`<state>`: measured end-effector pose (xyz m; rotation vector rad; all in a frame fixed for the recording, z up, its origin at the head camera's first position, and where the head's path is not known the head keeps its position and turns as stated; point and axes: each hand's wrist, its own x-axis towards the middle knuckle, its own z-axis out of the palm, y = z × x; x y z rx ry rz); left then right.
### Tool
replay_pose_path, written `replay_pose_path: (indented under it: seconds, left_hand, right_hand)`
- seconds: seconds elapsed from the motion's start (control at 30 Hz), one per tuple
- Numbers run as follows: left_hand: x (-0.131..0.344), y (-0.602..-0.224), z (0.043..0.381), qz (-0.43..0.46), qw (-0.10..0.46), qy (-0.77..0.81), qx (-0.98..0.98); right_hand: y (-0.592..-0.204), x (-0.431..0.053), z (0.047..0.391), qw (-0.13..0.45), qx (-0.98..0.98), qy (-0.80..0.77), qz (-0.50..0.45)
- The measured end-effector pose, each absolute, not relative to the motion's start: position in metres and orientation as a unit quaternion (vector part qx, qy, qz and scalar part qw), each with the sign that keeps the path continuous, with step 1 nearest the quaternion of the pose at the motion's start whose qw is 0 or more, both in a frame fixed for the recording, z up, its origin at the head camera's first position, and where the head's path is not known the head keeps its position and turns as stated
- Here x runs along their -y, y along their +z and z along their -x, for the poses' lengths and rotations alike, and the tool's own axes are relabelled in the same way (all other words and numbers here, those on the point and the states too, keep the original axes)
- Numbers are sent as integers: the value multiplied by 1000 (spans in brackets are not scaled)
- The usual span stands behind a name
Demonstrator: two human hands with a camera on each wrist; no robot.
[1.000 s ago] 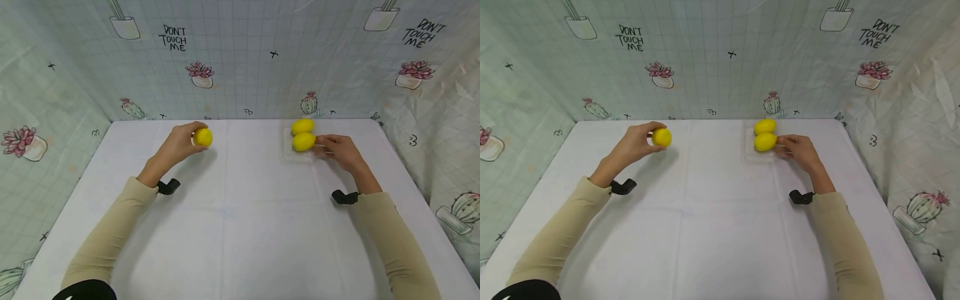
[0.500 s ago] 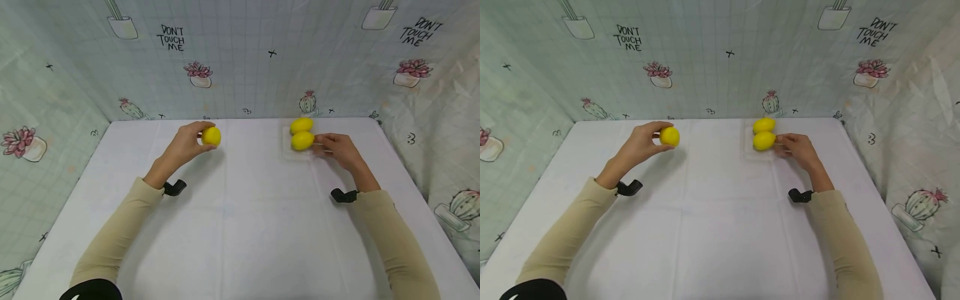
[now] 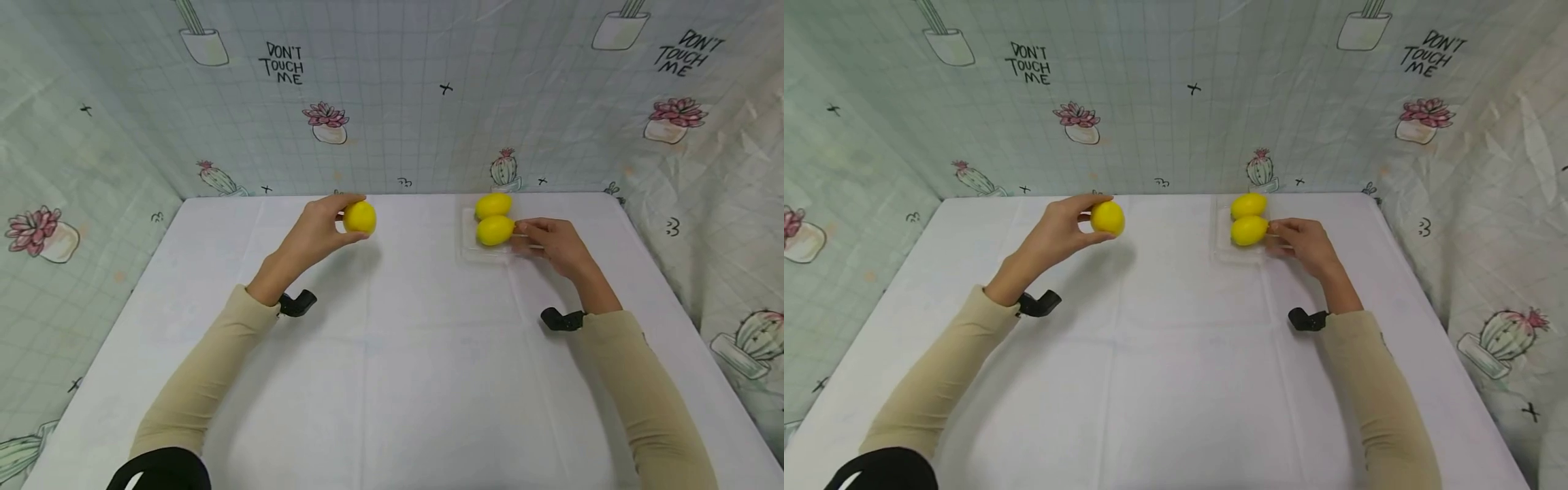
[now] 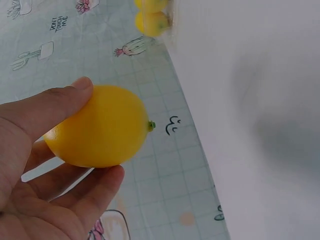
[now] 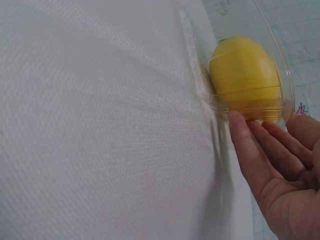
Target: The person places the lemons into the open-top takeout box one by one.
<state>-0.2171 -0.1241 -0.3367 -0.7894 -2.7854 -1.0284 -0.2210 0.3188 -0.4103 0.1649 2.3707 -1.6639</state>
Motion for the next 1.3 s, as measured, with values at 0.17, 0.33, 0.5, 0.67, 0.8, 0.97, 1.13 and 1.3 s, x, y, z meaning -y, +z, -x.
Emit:
replay_pose_path:
  seconds: [0.17, 0.33, 0.5, 0.67, 0.8, 0.97, 1.13, 1.3]
  left_hand:
    - [114, -334, 218, 269, 39, -341, 900]
    - [102, -331, 218, 280, 37, -345, 895]
    - [89, -327, 218, 291, 34, -343, 893]
    - [74, -322, 219, 304, 27, -345, 888]
    - [63, -317, 221, 314, 22, -346, 884]
    - [49, -313, 225, 329, 20, -350, 877]
    - [35, -309, 227, 340, 11, -344, 875]
    - [23, -304, 228, 351, 10, -339, 872]
  right_hand:
    - [-410, -320, 220, 117, -810, -572, -55]
    - [-409, -319, 220, 118, -807, -576, -58]
    - [-407, -317, 219, 117, -810, -571, -63]
    - [-406, -317, 218, 119, -808, -573, -65]
    - [-405, -318, 217, 119, -807, -575, -66]
    - [-407, -319, 217, 116, -809, -573, -66]
    - [-409, -320, 219, 114, -808, -574, -67]
    - [-410, -320, 219, 113, -805, -579, -63]
